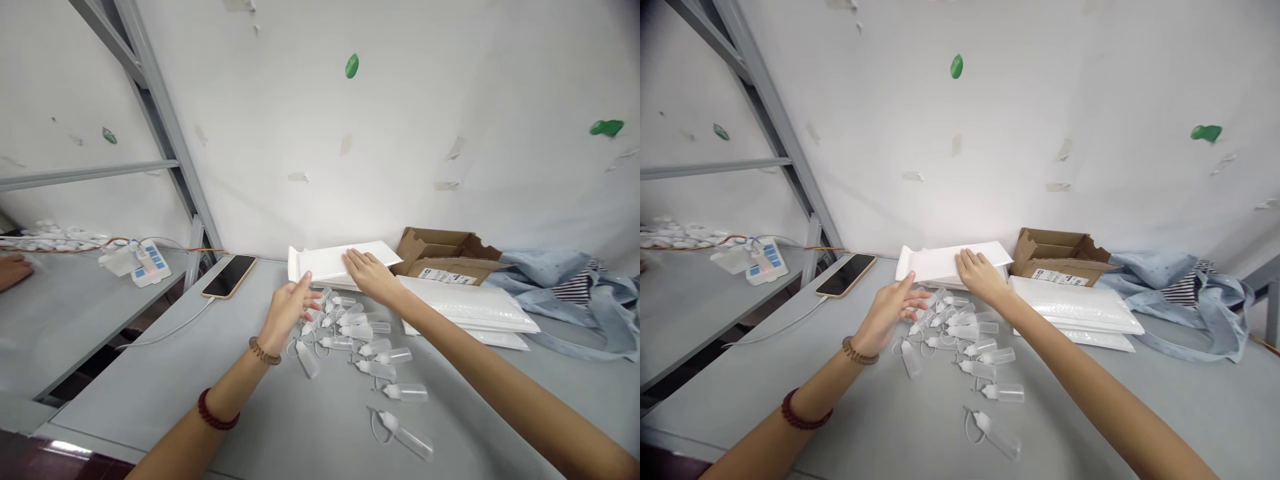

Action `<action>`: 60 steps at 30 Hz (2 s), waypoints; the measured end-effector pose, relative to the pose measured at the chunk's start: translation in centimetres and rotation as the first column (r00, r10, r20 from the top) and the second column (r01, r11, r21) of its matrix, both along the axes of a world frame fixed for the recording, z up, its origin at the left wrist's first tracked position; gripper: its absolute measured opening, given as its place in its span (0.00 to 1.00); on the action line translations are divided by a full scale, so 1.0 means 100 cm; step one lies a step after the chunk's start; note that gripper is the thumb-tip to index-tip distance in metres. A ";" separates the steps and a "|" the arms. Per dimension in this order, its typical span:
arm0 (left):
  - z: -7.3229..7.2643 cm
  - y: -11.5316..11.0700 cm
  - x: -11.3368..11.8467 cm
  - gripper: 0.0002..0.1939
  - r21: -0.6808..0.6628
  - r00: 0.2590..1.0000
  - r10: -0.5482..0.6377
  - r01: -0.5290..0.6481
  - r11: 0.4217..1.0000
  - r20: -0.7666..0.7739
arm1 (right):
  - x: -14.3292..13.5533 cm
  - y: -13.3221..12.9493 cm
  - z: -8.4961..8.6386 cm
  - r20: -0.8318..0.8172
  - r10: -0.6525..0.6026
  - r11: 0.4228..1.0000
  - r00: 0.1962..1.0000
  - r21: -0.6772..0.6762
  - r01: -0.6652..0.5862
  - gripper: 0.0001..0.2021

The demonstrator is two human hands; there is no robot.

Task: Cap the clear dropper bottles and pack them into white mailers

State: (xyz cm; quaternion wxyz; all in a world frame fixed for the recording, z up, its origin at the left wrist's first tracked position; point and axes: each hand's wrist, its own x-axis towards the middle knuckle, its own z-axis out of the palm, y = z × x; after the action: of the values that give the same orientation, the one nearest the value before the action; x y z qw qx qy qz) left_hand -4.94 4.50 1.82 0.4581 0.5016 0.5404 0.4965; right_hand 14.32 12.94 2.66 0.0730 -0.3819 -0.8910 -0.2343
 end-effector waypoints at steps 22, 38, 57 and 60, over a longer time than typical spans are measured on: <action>0.004 -0.035 0.026 0.24 -0.011 0.883 -0.468 0.468 0.884 0.022 | 0.054 -0.138 -0.019 -0.262 -0.014 0.992 0.965 0.116 0.046 0.41; -0.003 -0.043 0.031 0.19 -0.076 0.838 -0.497 0.493 0.866 -0.227 | 0.101 -0.121 -0.001 -0.376 -0.056 0.983 0.925 0.140 0.116 0.21; -0.003 -0.056 0.033 0.05 -0.139 0.512 -0.724 0.764 0.630 -0.462 | 0.108 -0.126 -0.006 -0.337 -0.233 0.970 0.912 -0.149 0.193 0.18; 0.017 -0.049 0.019 0.03 -0.102 0.645 -0.662 0.682 0.724 -0.383 | 0.107 -0.126 -0.007 -0.329 -0.224 0.971 0.917 -0.151 0.183 0.18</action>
State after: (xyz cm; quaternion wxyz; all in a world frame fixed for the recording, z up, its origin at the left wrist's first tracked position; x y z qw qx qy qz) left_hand -3.03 -0.40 3.52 0.4779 0.7664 0.3832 0.1935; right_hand 25.04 0.31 1.93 0.1799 -0.5112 -0.8321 -0.1176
